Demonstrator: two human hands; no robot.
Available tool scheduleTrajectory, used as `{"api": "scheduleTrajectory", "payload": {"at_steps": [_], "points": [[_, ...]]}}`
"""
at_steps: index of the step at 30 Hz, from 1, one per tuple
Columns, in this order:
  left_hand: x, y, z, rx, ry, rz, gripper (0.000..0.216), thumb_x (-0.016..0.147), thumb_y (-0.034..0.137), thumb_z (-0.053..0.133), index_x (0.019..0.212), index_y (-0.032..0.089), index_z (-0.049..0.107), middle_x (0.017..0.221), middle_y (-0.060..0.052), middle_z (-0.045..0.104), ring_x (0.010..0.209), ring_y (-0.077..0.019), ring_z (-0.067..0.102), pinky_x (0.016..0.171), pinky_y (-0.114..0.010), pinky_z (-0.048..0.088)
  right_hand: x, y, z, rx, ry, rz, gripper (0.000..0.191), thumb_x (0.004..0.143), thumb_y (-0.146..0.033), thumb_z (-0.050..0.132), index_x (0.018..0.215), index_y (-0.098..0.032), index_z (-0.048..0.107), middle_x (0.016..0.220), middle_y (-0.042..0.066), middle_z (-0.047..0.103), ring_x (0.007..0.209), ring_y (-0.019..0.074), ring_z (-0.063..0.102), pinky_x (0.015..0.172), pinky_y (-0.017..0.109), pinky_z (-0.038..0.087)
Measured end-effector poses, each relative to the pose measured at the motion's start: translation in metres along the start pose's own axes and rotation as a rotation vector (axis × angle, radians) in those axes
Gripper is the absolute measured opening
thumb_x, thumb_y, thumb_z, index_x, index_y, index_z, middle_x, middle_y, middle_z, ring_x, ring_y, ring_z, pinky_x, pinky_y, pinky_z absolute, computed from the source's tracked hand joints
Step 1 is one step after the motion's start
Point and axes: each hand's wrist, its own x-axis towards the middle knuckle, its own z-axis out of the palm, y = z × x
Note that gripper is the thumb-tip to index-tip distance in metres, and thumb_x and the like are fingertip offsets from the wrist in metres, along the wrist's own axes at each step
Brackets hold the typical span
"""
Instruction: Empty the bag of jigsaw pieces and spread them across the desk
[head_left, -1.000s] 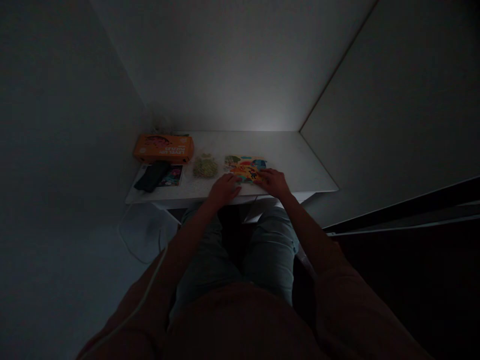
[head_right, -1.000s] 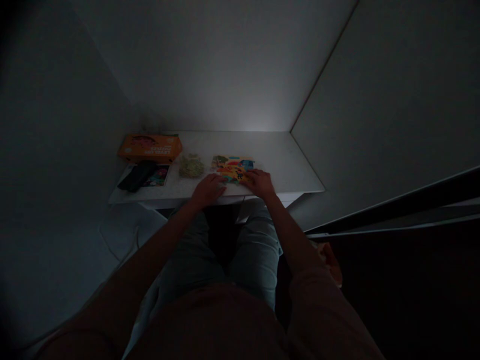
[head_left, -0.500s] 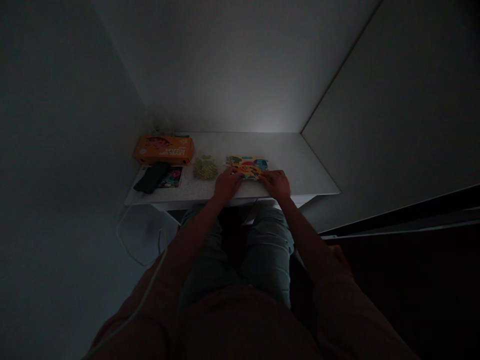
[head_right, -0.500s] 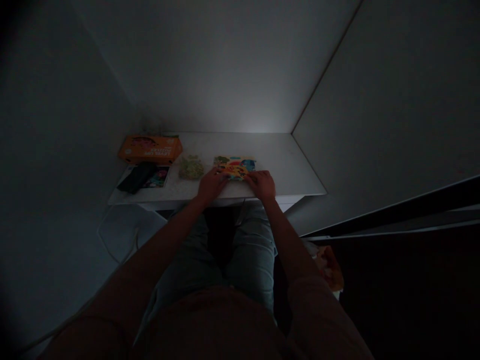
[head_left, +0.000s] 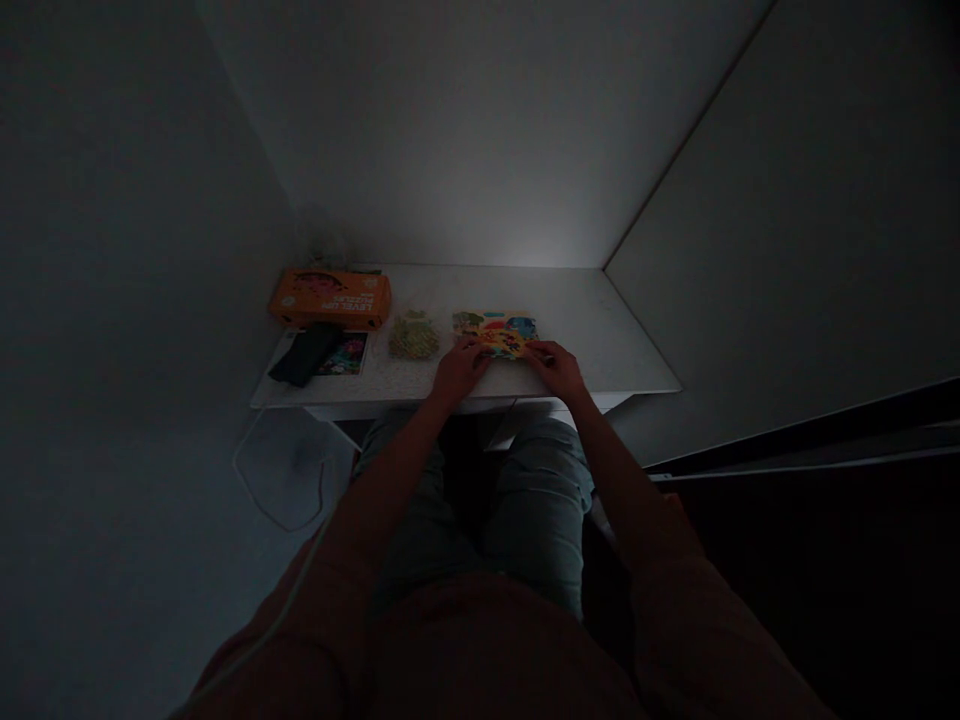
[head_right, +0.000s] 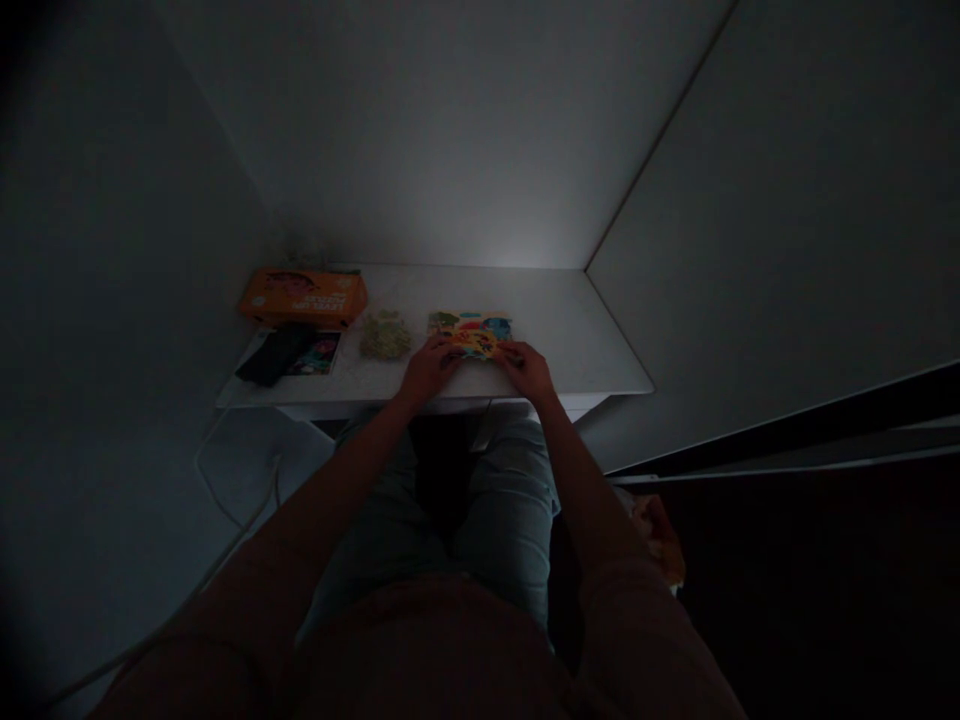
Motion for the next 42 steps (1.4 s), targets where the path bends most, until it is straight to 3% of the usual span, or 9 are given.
{"api": "scheduleTrajectory", "payload": {"at_steps": [5,8,15,21,26,29,32,36,42], "points": [[-0.001,-0.002,0.002,-0.027,-0.052,0.028,0.022,0.108,0.024,0.065,0.123,0.031,0.079,0.138,-0.009,0.072,0.132,-0.0243,0.069,0.117,-0.038,0.057,0.002,0.008,0.002,-0.026,-0.080,-0.130,0.031,0.089,-0.040,0.077,0.120,-0.045,0.078,0.148,0.004,0.068,0.141,0.0296,0.064,0.123,0.054,0.053],[-0.003,-0.001,0.000,-0.046,-0.107,0.051,0.025,0.108,0.025,0.064,0.128,0.033,0.077,0.142,-0.007,0.071,0.134,-0.0235,0.069,0.119,-0.039,0.056,0.004,0.007,0.004,-0.070,-0.080,-0.113,0.031,0.092,-0.039,0.074,0.122,-0.047,0.079,0.147,0.004,0.068,0.141,0.0299,0.063,0.127,0.056,0.049],[-0.007,0.016,-0.012,-0.012,-0.174,0.033,0.034,0.104,0.022,0.067,0.135,0.037,0.073,0.154,-0.004,0.065,0.149,-0.0236,0.059,0.125,-0.042,0.053,0.008,0.000,0.018,0.033,0.020,-0.087,0.035,0.095,-0.049,0.070,0.130,-0.043,0.072,0.154,0.008,0.062,0.143,0.0300,0.061,0.108,0.053,0.064],[-0.004,0.005,-0.007,-0.019,-0.162,0.141,0.036,0.101,0.025,0.072,0.135,0.035,0.072,0.154,-0.004,0.065,0.148,-0.0227,0.060,0.124,-0.040,0.055,0.015,0.007,0.027,0.117,0.095,-0.039,0.027,0.095,-0.053,0.070,0.116,-0.037,0.071,0.141,0.010,0.071,0.127,0.0317,0.072,0.106,0.057,0.064],[-0.002,-0.009,0.002,-0.032,-0.190,0.237,0.049,0.102,0.034,0.071,0.151,0.032,0.062,0.167,-0.007,0.053,0.159,-0.0254,0.049,0.131,-0.045,0.047,0.015,0.014,0.030,0.213,0.131,-0.162,0.026,0.097,-0.055,0.067,0.111,-0.035,0.071,0.129,0.012,0.076,0.118,0.0345,0.075,0.100,0.059,0.065],[-0.002,-0.012,0.005,0.016,-0.150,0.197,0.060,0.101,0.041,0.073,0.156,0.025,0.057,0.172,-0.014,0.044,0.158,-0.0304,0.049,0.130,-0.047,0.047,0.018,0.016,0.029,0.206,0.080,-0.210,0.023,0.099,-0.050,0.064,0.115,-0.036,0.071,0.134,0.011,0.075,0.118,0.0341,0.075,0.098,0.058,0.066],[-0.002,-0.010,0.004,0.084,-0.108,0.136,0.063,0.100,0.045,0.072,0.156,0.020,0.058,0.170,-0.019,0.045,0.154,-0.0330,0.053,0.130,-0.046,0.046,0.026,0.013,0.029,0.133,0.029,-0.285,0.027,0.097,-0.040,0.065,0.123,-0.037,0.071,0.144,0.010,0.071,0.131,0.0337,0.069,0.107,0.059,0.063],[-0.003,-0.007,0.003,0.135,-0.128,0.083,0.064,0.103,0.049,0.067,0.160,0.024,0.055,0.168,-0.016,0.050,0.158,-0.0330,0.047,0.132,-0.050,0.041,0.035,0.008,0.030,-0.011,-0.026,-0.402,0.040,0.097,-0.033,0.063,0.137,-0.034,0.069,0.154,0.011,0.064,0.148,0.0290,0.057,0.124,0.054,0.051],[-0.006,0.002,0.006,0.221,-0.184,0.056,0.082,0.105,0.063,0.061,0.170,0.016,0.043,0.176,-0.019,0.040,0.164,-0.0362,0.039,0.137,-0.049,0.031,0.035,0.001,0.032,-0.376,0.036,-0.196,0.051,0.105,-0.043,0.059,0.154,-0.028,0.059,0.170,0.012,0.050,0.151,0.0353,0.047,0.125,0.059,0.039]]}}
